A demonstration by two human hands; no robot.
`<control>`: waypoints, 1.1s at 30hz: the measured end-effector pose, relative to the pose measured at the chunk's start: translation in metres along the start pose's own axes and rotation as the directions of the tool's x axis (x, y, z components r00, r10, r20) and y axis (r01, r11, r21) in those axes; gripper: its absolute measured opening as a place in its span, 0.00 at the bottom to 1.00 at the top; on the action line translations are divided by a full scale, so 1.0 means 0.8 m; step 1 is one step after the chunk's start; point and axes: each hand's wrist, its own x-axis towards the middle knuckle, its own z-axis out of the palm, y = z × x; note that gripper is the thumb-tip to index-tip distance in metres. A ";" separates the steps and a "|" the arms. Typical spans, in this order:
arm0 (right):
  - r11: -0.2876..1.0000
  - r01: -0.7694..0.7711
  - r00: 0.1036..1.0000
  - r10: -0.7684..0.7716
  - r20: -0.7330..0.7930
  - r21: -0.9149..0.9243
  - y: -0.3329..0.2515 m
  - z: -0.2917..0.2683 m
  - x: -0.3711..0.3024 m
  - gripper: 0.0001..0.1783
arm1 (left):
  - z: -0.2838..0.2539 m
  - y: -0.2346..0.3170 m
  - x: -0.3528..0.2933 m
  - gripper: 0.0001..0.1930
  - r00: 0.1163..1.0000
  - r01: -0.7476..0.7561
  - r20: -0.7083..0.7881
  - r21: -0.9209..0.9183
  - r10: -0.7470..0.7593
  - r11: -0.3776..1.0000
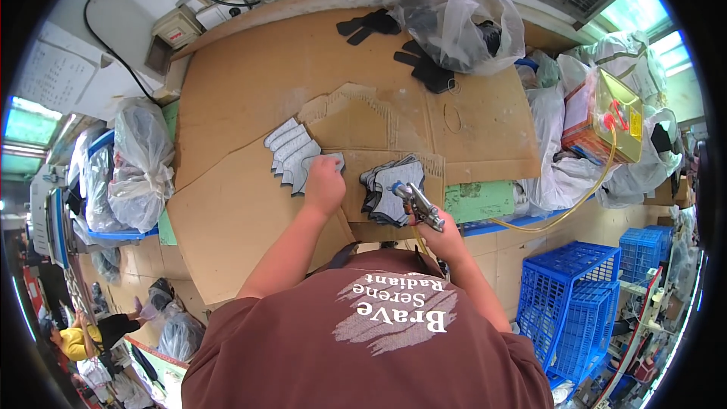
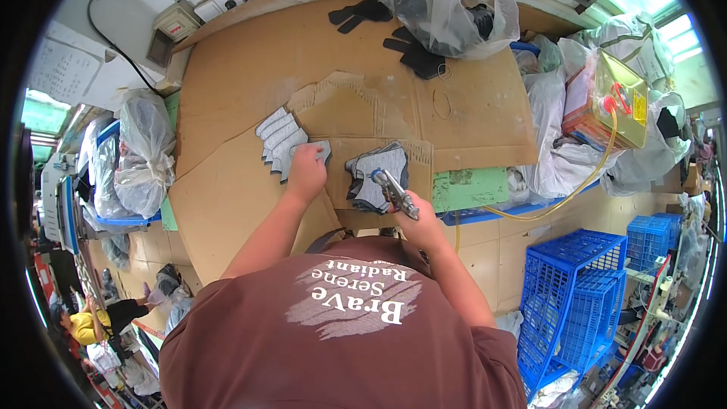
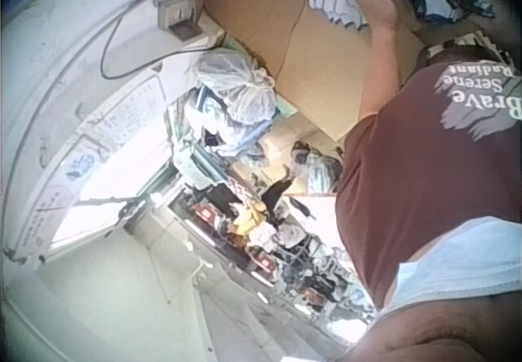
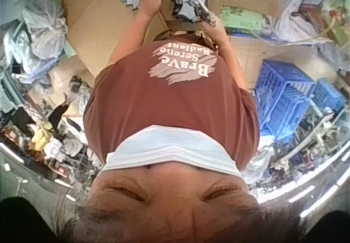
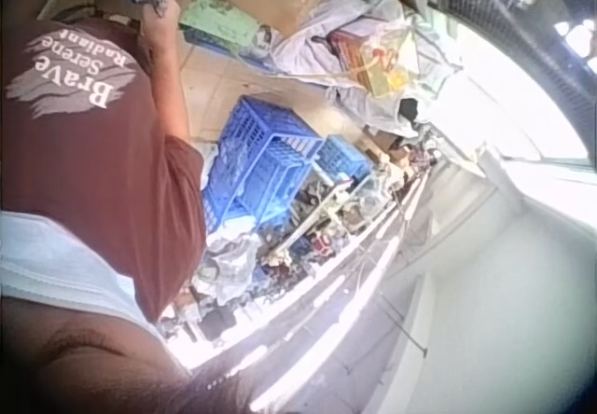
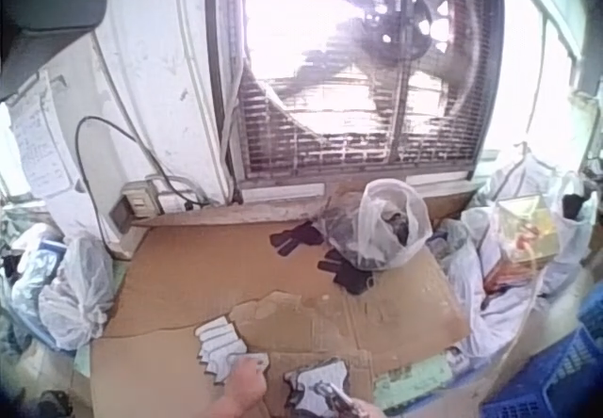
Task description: The recorder uses an air-powered glue gun to apply adhesive to several grey shoe components, stacking them neatly after application.
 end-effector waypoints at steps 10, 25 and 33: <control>1.000 -0.013 1.000 0.013 -0.002 0.007 0.003 0.001 -0.005 0.07 | -0.004 -0.064 0.003 0.17 0.935 0.340 -0.004 0.301 -0.355 0.891; 1.000 -0.013 1.000 0.013 0.023 0.013 -0.006 0.001 -0.004 0.06 | -0.046 -0.123 -0.005 0.06 0.912 0.407 -0.002 -0.093 -0.409 0.909; 1.000 -0.007 1.000 0.007 0.000 0.025 0.005 0.002 0.000 0.08 | -0.035 -0.010 -0.003 0.09 0.992 0.110 0.092 -0.234 -0.091 0.966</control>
